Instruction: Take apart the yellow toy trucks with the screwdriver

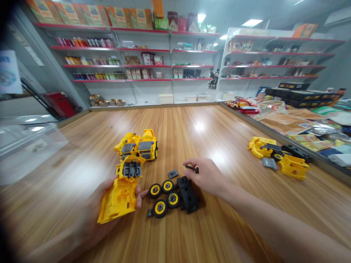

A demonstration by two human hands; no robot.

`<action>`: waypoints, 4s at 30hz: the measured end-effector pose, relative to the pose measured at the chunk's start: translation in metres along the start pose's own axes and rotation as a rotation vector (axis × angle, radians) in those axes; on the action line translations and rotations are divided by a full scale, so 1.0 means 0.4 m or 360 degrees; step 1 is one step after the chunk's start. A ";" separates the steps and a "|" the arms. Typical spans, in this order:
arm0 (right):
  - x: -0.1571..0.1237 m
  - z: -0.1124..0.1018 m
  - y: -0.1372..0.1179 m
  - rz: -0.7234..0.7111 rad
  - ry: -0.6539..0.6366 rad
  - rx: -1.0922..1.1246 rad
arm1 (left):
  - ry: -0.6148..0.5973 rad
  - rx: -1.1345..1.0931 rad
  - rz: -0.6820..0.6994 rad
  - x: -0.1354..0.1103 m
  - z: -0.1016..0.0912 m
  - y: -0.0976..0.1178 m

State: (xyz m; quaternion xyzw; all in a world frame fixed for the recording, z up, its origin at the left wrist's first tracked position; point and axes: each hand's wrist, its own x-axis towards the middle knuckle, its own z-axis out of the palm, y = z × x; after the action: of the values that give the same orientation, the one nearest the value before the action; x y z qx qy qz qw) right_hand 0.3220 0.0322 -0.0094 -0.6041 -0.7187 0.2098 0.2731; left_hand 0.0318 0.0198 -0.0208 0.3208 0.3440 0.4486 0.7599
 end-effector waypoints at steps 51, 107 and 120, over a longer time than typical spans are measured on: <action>-0.018 0.000 -0.017 -0.0181 -0.0236 -0.0120 | -0.0361 -0.0105 -0.0191 0.008 -0.002 -0.010; 0.033 -0.010 0.007 -0.0561 -0.0269 -0.0492 | -0.0298 -0.0249 -0.0156 0.010 -0.007 -0.019; 0.029 -0.026 0.044 -0.0428 -0.0241 -0.0603 | -0.0331 -0.0244 -0.0137 0.010 -0.011 -0.017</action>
State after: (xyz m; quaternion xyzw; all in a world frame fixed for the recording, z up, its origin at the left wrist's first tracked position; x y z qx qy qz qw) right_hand 0.3404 0.0467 -0.0109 -0.5261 -0.8375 0.0775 0.1257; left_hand 0.0327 0.0214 -0.0296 0.2913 0.2417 0.4049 0.8323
